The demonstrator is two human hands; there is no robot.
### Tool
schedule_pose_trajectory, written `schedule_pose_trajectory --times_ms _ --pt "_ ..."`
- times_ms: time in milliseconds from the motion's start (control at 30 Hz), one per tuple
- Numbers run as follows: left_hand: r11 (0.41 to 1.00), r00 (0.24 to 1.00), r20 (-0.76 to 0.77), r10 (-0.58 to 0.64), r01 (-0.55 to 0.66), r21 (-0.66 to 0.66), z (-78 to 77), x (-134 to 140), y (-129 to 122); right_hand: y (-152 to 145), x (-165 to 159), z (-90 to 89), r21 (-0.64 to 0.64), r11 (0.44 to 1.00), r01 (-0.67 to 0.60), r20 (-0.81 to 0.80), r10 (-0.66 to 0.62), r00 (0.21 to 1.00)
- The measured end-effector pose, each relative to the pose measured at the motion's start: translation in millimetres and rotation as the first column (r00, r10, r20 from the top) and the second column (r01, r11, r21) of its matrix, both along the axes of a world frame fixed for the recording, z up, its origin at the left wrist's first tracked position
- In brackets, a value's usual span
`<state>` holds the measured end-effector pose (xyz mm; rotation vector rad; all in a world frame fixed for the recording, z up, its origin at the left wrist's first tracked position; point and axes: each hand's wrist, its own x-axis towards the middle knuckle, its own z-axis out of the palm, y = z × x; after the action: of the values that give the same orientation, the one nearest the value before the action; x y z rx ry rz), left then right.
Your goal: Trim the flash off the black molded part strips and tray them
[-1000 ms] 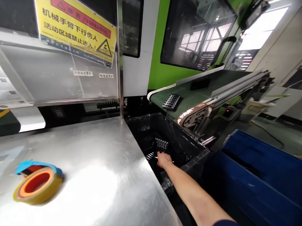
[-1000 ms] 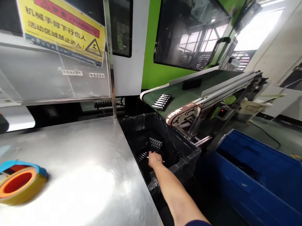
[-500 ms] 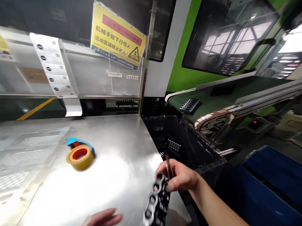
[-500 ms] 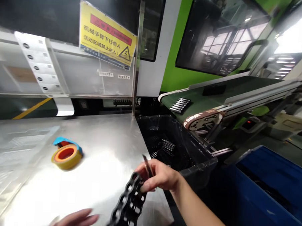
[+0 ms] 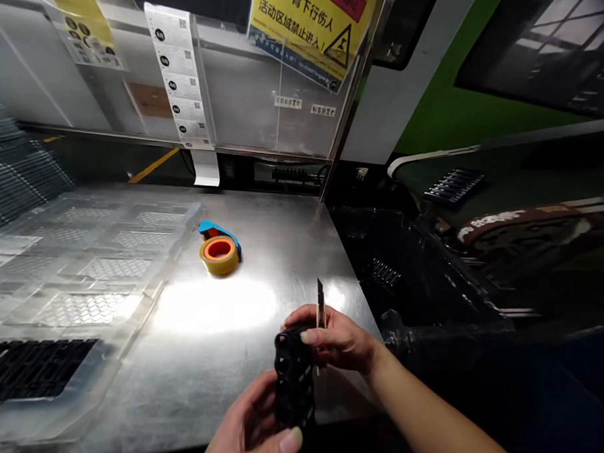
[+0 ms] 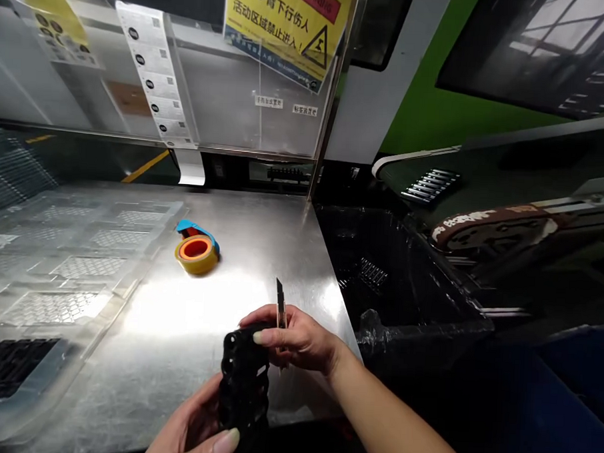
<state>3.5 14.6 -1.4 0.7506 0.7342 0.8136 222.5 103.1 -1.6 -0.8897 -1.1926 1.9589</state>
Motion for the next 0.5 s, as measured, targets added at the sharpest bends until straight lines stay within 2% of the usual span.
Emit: schedule_pose_trajectory --times_ms 67,167,267,333,433,500 --pt "0.999 0.999 -0.026 0.02 -0.021 -0.026 -2.6 1.2 0.6 -2.4 -5.2 9.1 0.027 0.995 0.097 0.042 -0.098 0.994" --pt "0.993 0.984 -0.158 0.08 -0.092 -0.071 -8.9 1.9 0.3 -11.1 -13.8 21.4 0.104 0.972 0.209 0.177 -0.225 0.958" --pt "0.979 0.964 -0.217 0.155 -0.179 -0.095 -14.0 2.7 -0.6 -25.6 -22.7 28.1 0.111 0.976 0.189 0.283 -0.213 0.935" --pt "0.952 0.945 -0.208 0.252 -0.281 -0.124 -12.0 3.8 0.3 -37.2 -28.6 27.9 0.111 0.976 0.188 0.337 -0.215 0.917" --pt "0.894 0.913 -0.15 0.379 -0.403 -0.194 0.5 4.9 5.0 -53.8 -36.9 22.3 0.112 0.982 0.156 0.424 -0.189 0.886" --pt "0.899 0.923 -0.114 0.366 -0.383 -0.212 10.5 4.1 8.8 -60.0 -40.7 18.7 0.088 0.989 0.117 0.408 -0.143 0.902"
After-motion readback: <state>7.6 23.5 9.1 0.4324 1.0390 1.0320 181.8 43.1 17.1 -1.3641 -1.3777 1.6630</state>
